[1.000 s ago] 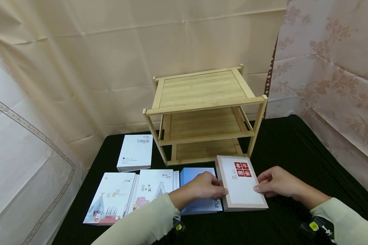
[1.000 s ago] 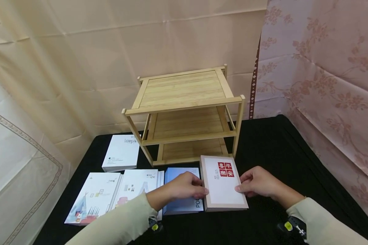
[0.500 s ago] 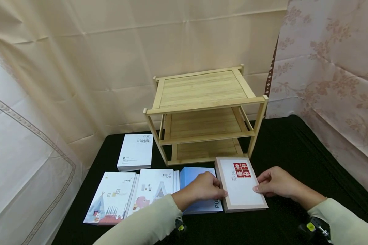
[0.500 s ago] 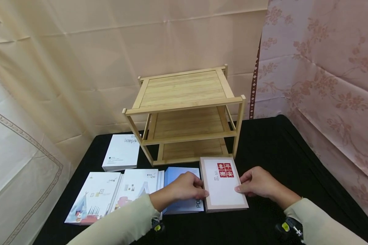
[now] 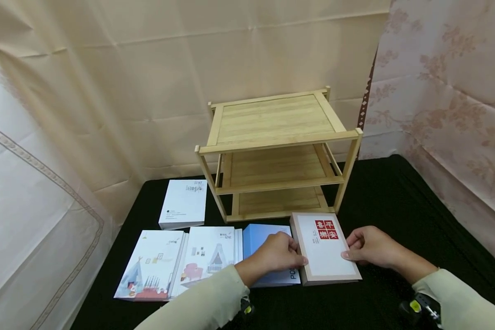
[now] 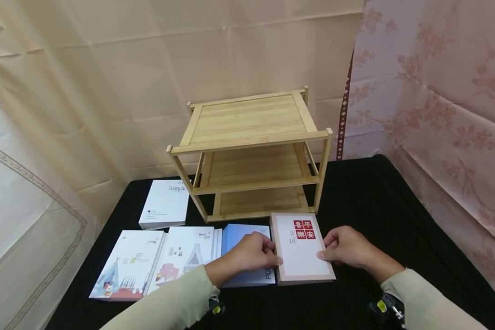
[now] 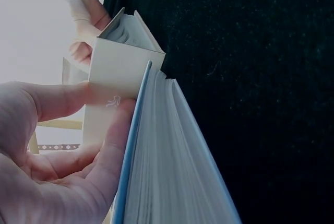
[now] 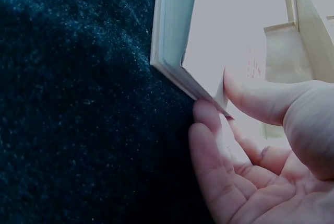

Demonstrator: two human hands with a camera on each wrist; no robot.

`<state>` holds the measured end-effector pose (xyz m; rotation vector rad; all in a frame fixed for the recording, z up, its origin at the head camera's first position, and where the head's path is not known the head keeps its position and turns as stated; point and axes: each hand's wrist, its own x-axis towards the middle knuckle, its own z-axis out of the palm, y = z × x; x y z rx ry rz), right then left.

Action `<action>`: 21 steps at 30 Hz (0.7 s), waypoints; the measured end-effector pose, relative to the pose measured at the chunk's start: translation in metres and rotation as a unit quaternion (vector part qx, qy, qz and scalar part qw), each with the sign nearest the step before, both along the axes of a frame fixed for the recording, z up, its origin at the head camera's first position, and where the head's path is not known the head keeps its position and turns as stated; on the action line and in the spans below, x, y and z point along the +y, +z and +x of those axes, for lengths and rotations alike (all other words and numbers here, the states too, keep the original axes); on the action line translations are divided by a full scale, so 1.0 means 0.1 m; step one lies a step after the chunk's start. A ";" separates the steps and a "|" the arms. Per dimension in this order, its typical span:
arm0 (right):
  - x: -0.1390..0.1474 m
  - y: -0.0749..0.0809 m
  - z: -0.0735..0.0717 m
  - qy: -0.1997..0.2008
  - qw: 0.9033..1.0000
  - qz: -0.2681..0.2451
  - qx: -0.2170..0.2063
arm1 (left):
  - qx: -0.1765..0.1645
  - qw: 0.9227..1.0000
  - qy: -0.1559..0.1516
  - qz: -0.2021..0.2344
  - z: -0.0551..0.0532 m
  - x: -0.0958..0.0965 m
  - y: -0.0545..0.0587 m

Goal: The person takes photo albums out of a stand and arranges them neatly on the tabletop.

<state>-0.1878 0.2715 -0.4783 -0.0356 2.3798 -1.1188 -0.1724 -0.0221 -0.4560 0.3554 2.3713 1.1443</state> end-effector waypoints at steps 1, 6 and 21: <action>0.00 0.00 -0.01 0.002 1.000 -0.001 0.001 | -0.001 1.000 0.002 0.001 0.00 0.00 0.00; 0.02 0.01 -0.02 0.004 1.000 -0.003 0.001 | -0.003 1.000 0.008 0.007 0.00 0.02 0.01; 0.06 0.04 0.12 0.001 0.999 -0.033 -0.006 | 0.005 0.998 -0.061 0.013 0.11 -0.15 0.09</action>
